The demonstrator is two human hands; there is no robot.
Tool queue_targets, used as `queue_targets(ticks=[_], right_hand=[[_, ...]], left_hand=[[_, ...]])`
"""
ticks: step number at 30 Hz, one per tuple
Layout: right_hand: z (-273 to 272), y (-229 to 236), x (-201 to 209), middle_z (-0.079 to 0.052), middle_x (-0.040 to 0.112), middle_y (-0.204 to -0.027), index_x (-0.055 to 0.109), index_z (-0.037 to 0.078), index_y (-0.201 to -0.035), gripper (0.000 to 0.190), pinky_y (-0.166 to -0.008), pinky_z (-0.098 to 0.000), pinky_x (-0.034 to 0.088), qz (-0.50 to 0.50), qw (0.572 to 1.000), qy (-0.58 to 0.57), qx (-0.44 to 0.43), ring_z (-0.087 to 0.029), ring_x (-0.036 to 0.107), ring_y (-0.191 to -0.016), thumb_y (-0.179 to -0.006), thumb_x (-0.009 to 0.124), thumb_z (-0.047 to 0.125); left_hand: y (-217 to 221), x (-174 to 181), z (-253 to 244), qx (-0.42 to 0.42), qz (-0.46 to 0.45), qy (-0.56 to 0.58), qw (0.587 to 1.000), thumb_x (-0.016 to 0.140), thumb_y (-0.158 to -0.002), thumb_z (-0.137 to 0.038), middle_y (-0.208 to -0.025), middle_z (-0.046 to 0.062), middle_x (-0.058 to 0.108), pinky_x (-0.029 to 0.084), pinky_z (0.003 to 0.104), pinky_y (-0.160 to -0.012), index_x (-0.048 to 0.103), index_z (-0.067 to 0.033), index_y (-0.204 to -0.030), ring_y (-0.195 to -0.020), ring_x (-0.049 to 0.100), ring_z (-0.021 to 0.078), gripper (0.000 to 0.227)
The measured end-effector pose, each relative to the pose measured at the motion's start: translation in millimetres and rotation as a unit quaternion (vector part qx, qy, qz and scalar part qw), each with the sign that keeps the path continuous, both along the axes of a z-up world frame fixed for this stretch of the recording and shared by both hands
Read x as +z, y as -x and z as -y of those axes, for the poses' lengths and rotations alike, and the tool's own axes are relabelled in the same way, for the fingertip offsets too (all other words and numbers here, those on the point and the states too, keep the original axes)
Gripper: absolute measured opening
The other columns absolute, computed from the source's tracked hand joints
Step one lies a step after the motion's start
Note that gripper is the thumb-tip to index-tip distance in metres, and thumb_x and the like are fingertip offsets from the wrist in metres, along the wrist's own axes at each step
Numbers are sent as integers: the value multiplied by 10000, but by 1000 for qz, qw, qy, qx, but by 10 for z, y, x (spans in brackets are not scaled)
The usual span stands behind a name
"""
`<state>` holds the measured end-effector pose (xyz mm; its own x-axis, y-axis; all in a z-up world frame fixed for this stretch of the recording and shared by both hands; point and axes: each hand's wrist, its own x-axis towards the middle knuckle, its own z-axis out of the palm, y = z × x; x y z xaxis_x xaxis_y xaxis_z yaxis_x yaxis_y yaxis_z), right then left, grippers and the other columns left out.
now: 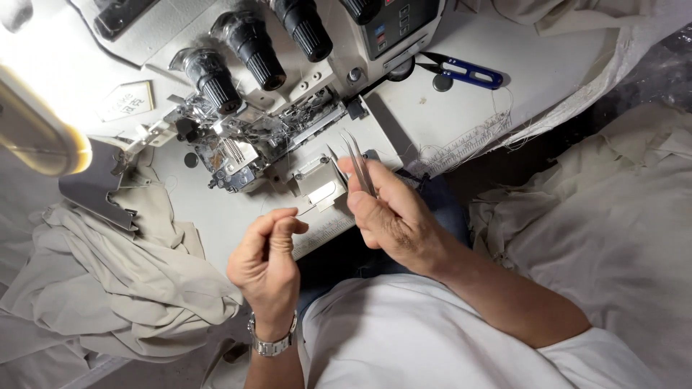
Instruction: Threading an industrial sewing machine using tweezers to guide the thread through various eyelets and tensioners.
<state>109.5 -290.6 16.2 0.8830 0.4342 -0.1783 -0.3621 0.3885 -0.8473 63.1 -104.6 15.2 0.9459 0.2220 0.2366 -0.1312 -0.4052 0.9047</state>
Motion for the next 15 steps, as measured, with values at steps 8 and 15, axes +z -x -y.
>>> queue_targets(ticks=[8,15], right_hand=[[-29,-328,247,-168,497,-976,487,-124,-1294,369,-361,-281,487,-84,993,-29,76,-166,522,-540,-1020,463,123],[-286,-477,159,-207,582,-1019,278,-67,-1577,620,-294,-329,507,-75,984,90,136,-208,557,-410,-1004,409,128]], left_hand=[[-123,97,6,83,-31,190,978,632,-1018,-85,-742,71,602,384,185,-583,701,29,-1067,-672,600,125,142],[31,70,-68,74,-64,276,956,675,-987,-119,-758,57,641,387,180,-522,717,23,-1028,-618,576,110,153]])
